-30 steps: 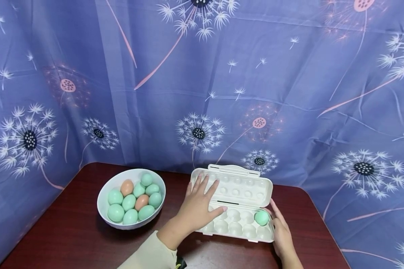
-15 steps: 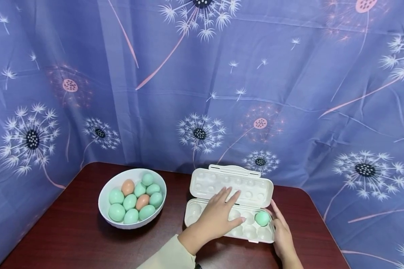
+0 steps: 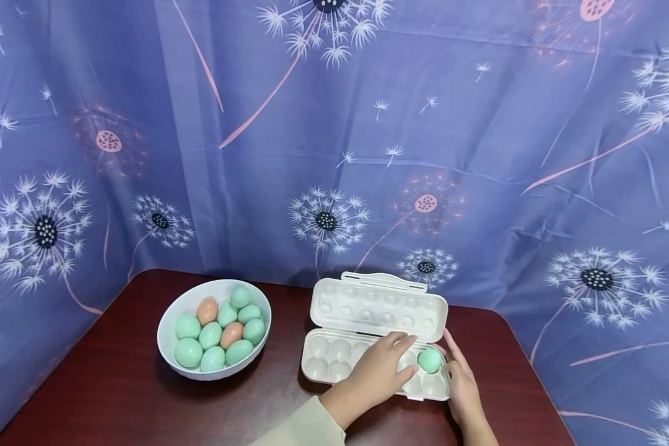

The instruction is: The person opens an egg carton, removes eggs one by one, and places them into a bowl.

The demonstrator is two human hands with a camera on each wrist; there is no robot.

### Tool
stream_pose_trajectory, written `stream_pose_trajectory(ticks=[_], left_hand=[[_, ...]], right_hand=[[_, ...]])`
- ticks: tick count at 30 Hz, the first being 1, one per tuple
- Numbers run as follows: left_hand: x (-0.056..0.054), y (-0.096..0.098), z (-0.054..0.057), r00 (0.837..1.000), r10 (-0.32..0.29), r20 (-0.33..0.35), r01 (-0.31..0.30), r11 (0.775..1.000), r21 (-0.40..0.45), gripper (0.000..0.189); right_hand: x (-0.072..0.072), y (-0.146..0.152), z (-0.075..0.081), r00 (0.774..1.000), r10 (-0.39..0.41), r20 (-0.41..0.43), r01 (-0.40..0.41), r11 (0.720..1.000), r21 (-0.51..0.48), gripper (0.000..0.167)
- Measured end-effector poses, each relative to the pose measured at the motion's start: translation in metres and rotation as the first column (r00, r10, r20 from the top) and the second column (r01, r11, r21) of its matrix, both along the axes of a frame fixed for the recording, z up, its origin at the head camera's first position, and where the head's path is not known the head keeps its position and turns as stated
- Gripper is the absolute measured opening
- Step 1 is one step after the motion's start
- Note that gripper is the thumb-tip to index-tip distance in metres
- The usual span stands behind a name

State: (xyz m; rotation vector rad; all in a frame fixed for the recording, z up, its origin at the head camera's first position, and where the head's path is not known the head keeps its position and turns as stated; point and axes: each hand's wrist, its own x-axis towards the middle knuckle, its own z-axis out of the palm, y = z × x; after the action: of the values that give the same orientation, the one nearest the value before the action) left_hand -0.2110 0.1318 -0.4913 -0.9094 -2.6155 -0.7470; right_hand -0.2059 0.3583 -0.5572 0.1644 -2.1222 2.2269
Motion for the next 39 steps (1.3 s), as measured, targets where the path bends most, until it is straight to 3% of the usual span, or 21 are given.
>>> stream_pose_trajectory(ticks=[8,22,31,39], left_hand=[[-0.007,0.016,-0.007,1.0,-0.006,-0.003,0.006,1.0,-0.014,0.057],[-0.011,0.048,-0.012,0.998,-0.056,0.018,0.056,0.998,-0.026,0.043],[-0.011,0.056,-0.024,0.999,0.02,0.033,-0.018,0.996,-0.083,0.041],[-0.014,0.062,-0.028,1.0,0.028,-0.012,-0.029,0.996,-0.08,0.039]], right_hand=[[-0.001,0.001,-0.002,1.0,0.0,-0.03,0.0,1.0,-0.005,0.069],[0.0,-0.001,0.002,0.997,-0.076,0.031,0.074,0.995,0.065,0.072],[0.0,-0.001,0.001,0.998,-0.055,-0.01,0.055,0.997,0.049,0.072],[0.0,-0.002,0.001,0.998,-0.066,-0.017,0.067,0.996,0.054,0.071]])
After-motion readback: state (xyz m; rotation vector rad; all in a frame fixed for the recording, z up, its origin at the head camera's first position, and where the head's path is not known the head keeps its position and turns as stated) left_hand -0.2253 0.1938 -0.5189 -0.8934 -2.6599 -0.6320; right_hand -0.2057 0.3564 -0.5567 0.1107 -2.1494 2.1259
